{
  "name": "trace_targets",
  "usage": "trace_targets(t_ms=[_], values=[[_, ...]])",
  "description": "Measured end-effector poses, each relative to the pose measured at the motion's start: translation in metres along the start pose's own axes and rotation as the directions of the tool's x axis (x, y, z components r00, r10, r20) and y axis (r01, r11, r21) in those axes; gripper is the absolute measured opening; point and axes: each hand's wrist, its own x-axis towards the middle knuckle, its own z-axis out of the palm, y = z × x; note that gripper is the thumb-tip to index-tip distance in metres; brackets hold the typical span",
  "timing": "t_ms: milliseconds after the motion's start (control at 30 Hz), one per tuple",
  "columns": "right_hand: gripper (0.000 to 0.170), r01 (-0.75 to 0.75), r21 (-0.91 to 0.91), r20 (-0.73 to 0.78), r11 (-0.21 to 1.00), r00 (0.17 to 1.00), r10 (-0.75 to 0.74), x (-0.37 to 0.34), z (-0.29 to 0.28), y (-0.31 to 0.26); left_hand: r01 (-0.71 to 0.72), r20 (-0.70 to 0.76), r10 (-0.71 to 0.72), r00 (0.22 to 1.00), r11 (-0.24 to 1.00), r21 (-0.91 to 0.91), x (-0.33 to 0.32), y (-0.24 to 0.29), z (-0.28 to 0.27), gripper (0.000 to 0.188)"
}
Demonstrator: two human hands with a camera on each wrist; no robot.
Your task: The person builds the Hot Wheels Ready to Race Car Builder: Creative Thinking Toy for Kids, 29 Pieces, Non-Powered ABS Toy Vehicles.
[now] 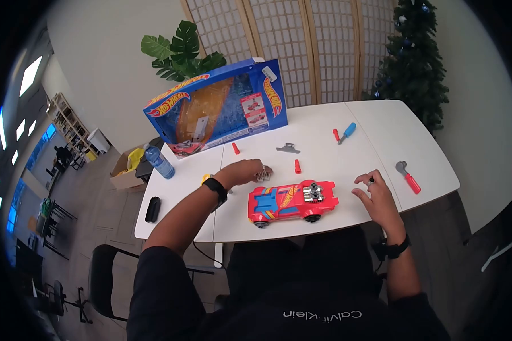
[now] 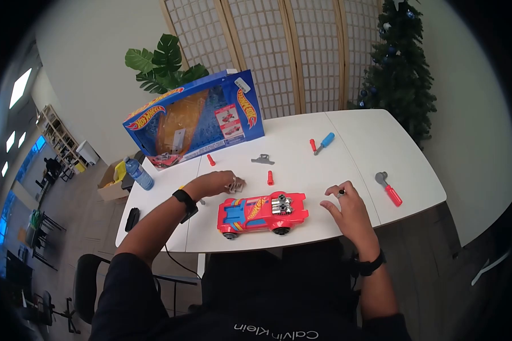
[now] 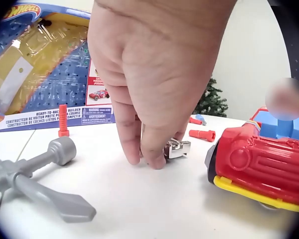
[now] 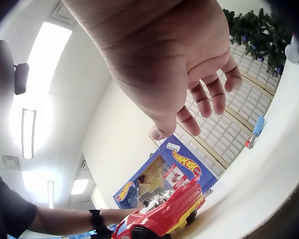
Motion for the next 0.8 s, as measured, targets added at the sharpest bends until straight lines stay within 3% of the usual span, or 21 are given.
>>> trace_targets(t_ms=[67,167,233,267,300,333,367,433,467,533,600,633,667,800], values=[[0.029,0.023,-0.031,-0.021,0.999,1.000,-0.023,0.000,0.000,0.002,0.028,-0.037,-0.029,0.999,1.000,-0.008,-0.005,0.004,-0.004,0.053],[0.030,0.003,-0.033,-0.022,0.999,1.000,-0.004,0.000,-0.002,0.003,0.023,-0.134,-0.016,0.991,0.998,0.053,-0.011,0.000,-0.013,0.055],[0.029,0.002,-0.035,-0.028,0.999,1.000,-0.003,0.001,-0.002,0.005,0.077,-0.372,-0.191,0.909,0.951,-0.300,-0.030,0.013,-0.034,0.050],[0.030,0.017,-0.049,-0.040,0.999,0.999,-0.019,0.001,-0.002,0.006,0.079,-0.367,-0.194,0.910,0.949,-0.305,-0.038,0.014,-0.037,0.050],[0.030,0.030,-0.062,-0.051,0.998,0.998,-0.033,0.000,-0.002,0.006,-0.013,-0.388,-0.294,0.874,0.782,-0.623,-0.046,0.014,-0.038,0.047],[0.030,0.023,-0.061,-0.039,0.998,0.999,-0.026,-0.001,-0.002,0.005,-0.125,-0.365,-0.401,0.840,0.511,-0.850,-0.053,0.017,-0.038,0.045],[0.030,0.018,-0.047,-0.029,0.999,0.999,-0.019,-0.001,-0.003,0.002,-0.116,-0.353,-0.407,0.842,0.502,-0.857,-0.061,0.024,-0.037,0.045],[0.030,0.013,-0.027,-0.006,1.000,1.000,-0.013,-0.001,0.003,0.000,-0.079,-0.337,-0.333,0.881,0.599,-0.797,-0.084,0.041,-0.027,0.046],[0.034,0.023,-0.031,0.035,0.999,0.999,-0.022,-0.001,0.007,-0.001,-0.078,-0.323,-0.348,0.880,0.565,-0.821,-0.088,0.056,-0.016,0.047],[0.039,0.043,-0.031,0.070,0.999,0.997,-0.040,0.001,0.019,-0.007,0.098,-0.291,-0.367,0.884,0.753,-0.651,-0.098,0.088,-0.006,0.051],[0.056,0.183,-0.009,0.025,0.983,0.983,-0.183,-0.003,0.037,-0.011,0.125,-0.408,-0.336,0.849,0.878,-0.462,-0.099,0.104,0.014,0.054],[0.074,0.236,0.023,0.073,0.971,0.969,-0.237,0.000,0.045,-0.008,0.156,-0.391,-0.389,0.834,0.847,-0.508,-0.099,0.118,0.017,0.056],[0.074,0.236,0.022,0.076,0.972,0.969,-0.237,-0.002,0.050,-0.006,0.109,-0.516,-0.303,0.802,0.922,-0.373,-0.096,0.113,0.034,0.055],[0.082,0.243,0.160,0.128,0.957,0.956,-0.264,-0.007,0.073,-0.005,0.148,-0.540,-0.325,0.776,0.927,-0.344,-0.096,0.126,0.048,0.058]])
